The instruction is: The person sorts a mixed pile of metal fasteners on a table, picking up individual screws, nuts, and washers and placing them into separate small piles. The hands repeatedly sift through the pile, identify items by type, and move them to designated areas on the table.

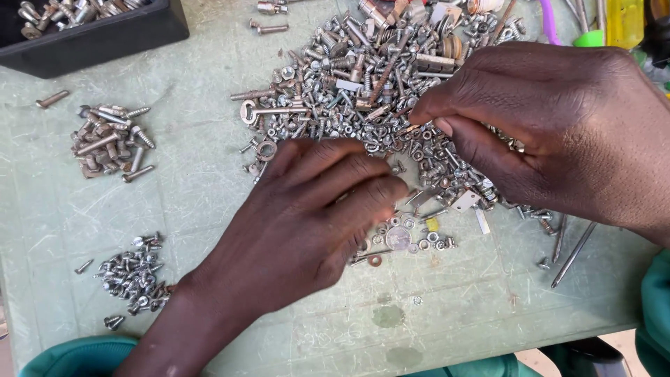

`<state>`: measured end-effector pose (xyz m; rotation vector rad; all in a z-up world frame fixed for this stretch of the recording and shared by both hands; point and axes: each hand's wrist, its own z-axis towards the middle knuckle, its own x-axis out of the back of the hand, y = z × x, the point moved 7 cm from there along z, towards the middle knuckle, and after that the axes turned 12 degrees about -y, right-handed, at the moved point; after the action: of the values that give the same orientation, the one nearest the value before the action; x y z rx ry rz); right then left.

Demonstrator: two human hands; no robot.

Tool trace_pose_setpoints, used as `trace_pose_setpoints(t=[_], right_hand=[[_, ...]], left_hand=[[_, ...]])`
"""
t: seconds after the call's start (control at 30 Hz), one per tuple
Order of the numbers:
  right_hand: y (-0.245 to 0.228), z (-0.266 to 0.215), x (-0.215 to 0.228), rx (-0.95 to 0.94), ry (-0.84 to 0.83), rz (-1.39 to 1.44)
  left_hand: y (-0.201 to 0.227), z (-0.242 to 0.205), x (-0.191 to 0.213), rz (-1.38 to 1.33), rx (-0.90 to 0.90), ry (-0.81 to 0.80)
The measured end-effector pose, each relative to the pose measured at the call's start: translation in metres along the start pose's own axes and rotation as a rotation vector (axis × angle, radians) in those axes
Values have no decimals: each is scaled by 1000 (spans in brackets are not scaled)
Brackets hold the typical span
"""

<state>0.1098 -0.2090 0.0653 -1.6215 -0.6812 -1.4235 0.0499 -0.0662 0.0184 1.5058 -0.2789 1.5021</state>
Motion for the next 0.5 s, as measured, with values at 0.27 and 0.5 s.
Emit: trace_pose_setpoints(t=[0.27, 0.5], right_hand=[[5, -4, -12, 20, -97, -52], [-2, -7, 4, 40, -68, -45]], left_hand=[[-1, -4, -6, 146, -35, -113], [11, 2, -4, 73, -54, -32]])
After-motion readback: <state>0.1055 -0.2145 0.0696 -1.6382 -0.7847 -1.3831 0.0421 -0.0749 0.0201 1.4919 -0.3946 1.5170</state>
